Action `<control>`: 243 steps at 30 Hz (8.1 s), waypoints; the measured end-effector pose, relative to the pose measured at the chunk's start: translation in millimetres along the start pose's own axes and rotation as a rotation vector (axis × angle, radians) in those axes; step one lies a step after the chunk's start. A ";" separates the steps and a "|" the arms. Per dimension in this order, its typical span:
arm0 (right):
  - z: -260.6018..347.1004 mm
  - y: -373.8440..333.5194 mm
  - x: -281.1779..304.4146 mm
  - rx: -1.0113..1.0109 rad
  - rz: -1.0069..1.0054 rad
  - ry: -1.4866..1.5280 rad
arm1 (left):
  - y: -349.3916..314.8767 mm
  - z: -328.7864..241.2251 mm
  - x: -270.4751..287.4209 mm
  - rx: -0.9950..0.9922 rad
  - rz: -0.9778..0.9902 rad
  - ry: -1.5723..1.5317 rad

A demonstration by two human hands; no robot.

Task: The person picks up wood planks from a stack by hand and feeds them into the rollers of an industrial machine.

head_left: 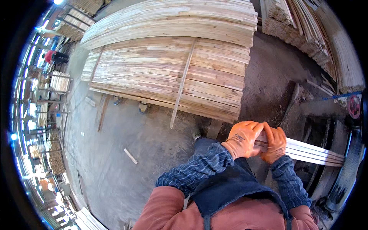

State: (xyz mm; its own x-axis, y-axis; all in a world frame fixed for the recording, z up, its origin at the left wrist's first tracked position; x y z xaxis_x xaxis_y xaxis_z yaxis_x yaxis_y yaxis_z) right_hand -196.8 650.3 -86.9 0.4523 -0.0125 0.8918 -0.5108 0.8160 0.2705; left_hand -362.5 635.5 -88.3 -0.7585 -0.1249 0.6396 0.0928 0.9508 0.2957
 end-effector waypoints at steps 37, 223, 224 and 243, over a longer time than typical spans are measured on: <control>-321.4 -118.0 -681.7 -0.783 0.651 0.009 | -315.8 726.2 -275.4 1.453 -0.939 -1.484; -92.0 -185.0 104.7 -0.142 0.259 -0.216 | -147.2 129.0 216.4 -0.131 0.421 0.744; -119.7 -205.6 115.1 -0.156 0.227 -0.242 | -136.9 99.7 197.5 -0.173 0.396 0.746; -142.9 -202.9 85.3 0.124 0.040 -0.149 | -80.8 -89.2 -56.7 -0.365 0.160 0.326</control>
State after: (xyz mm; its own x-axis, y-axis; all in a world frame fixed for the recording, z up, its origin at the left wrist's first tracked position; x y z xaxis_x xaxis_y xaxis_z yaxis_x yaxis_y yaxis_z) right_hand 49.8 566.2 -117.6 0.3211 -0.0745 0.9441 -0.6162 0.7405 0.2681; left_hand -269.4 540.4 -85.1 -0.4816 -0.1236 0.8676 0.4544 0.8113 0.3678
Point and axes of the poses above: each hand's wrist, its own y-axis towards the middle knuckle, its own x-axis out of the back of the hand, z = x × y, the point moved 5 cm from there along y, towards the middle knuckle, and after that the axes turned 14 degrees about -z, right-handed, at the moved point
